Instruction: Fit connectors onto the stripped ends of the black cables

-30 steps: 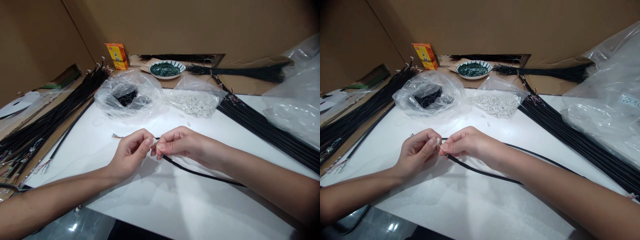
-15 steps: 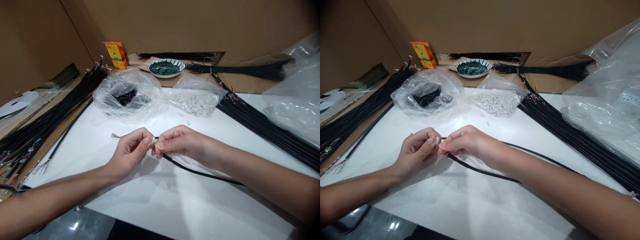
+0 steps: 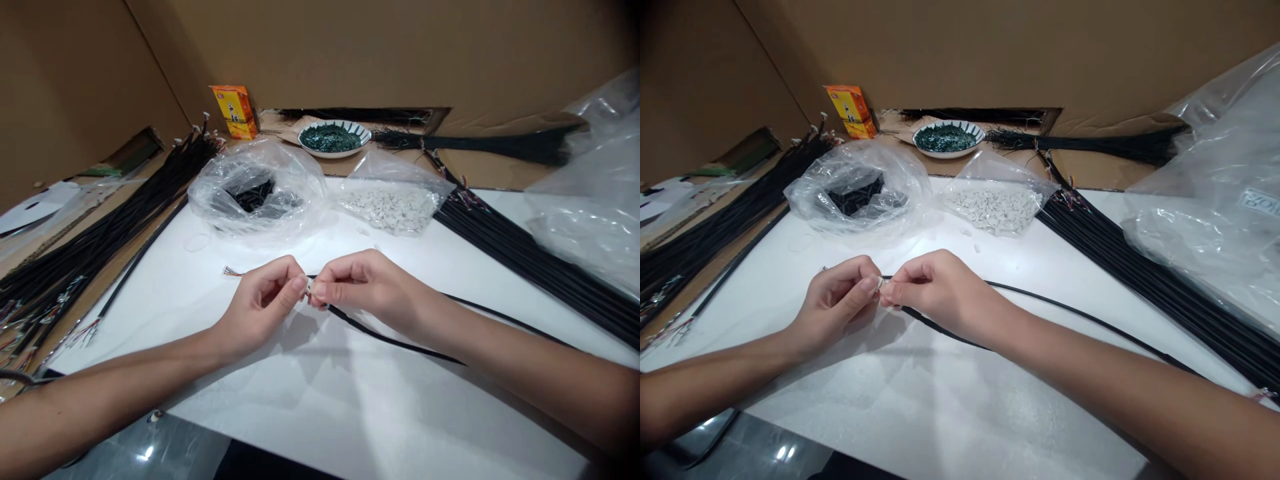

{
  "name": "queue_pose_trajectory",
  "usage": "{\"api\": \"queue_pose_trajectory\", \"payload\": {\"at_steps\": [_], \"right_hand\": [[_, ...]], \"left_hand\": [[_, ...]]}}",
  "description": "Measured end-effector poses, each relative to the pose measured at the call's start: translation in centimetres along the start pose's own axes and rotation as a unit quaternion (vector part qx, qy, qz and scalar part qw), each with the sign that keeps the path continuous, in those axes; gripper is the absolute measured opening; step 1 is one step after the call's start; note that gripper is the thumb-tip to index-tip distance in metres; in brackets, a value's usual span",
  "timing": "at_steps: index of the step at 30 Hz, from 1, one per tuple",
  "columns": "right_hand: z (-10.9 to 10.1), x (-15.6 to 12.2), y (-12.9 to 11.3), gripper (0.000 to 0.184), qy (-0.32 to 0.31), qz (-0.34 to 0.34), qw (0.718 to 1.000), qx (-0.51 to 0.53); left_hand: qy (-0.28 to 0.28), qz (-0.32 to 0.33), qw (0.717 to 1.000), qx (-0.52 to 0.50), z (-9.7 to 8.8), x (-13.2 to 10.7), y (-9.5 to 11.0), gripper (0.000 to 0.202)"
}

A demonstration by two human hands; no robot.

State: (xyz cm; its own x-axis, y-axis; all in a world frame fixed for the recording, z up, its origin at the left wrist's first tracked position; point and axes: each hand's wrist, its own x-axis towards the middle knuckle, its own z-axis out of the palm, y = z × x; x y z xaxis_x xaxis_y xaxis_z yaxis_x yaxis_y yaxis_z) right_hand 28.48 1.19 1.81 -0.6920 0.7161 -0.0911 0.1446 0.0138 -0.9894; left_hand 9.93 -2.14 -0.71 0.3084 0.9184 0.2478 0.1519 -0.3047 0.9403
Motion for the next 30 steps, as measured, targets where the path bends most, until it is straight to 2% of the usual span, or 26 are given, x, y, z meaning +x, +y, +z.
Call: {"api": "queue_pose_trajectory", "payload": {"at_steps": [5, 10, 16, 20, 22, 26, 30], "right_hand": [[0.8, -0.2, 0.1, 0.022, 0.060, -0.008, 0.997, -0.055], [1.3, -0.2, 0.2, 0.019, 0.082, -0.028, 0.992, -0.096], [1.4, -0.1, 0.5, 0.018, 0.086, -0.027, 0.992, -0.085], [1.0, 0.0, 0.8, 0.018, 0.061, -0.033, 0.995, -0.067], [0.8, 0.0, 0.9, 0.021, 0.050, -0.058, 0.995, -0.064], [1.0, -0.2, 1.1, 0.024, 0.073, -0.114, 0.985, -0.103], [1.1, 0.0, 1.6, 0.020, 0.089, -0.092, 0.992, -0.014]], "left_hand": [[0.017, 0.019, 0.999, 0.021, 0.1, -0.2, -0.1, 0.025], [0.029, 0.035, 0.998, 0.053, 0.5, -0.3, -0.3, 0.028], [0.025, 0.059, 0.996, 0.065, 0.7, -0.3, -0.3, 0.027], [0.024, 0.045, 0.997, 0.055, 0.6, -0.3, -0.2, 0.027], [0.023, 0.034, 0.999, 0.033, 0.5, -0.3, -0.3, 0.027], [0.027, 0.017, 0.999, -0.005, 0.3, -0.3, -0.5, 0.026], [0.037, 0.008, 0.999, -0.016, 0.2, -0.3, -0.5, 0.028]]}}
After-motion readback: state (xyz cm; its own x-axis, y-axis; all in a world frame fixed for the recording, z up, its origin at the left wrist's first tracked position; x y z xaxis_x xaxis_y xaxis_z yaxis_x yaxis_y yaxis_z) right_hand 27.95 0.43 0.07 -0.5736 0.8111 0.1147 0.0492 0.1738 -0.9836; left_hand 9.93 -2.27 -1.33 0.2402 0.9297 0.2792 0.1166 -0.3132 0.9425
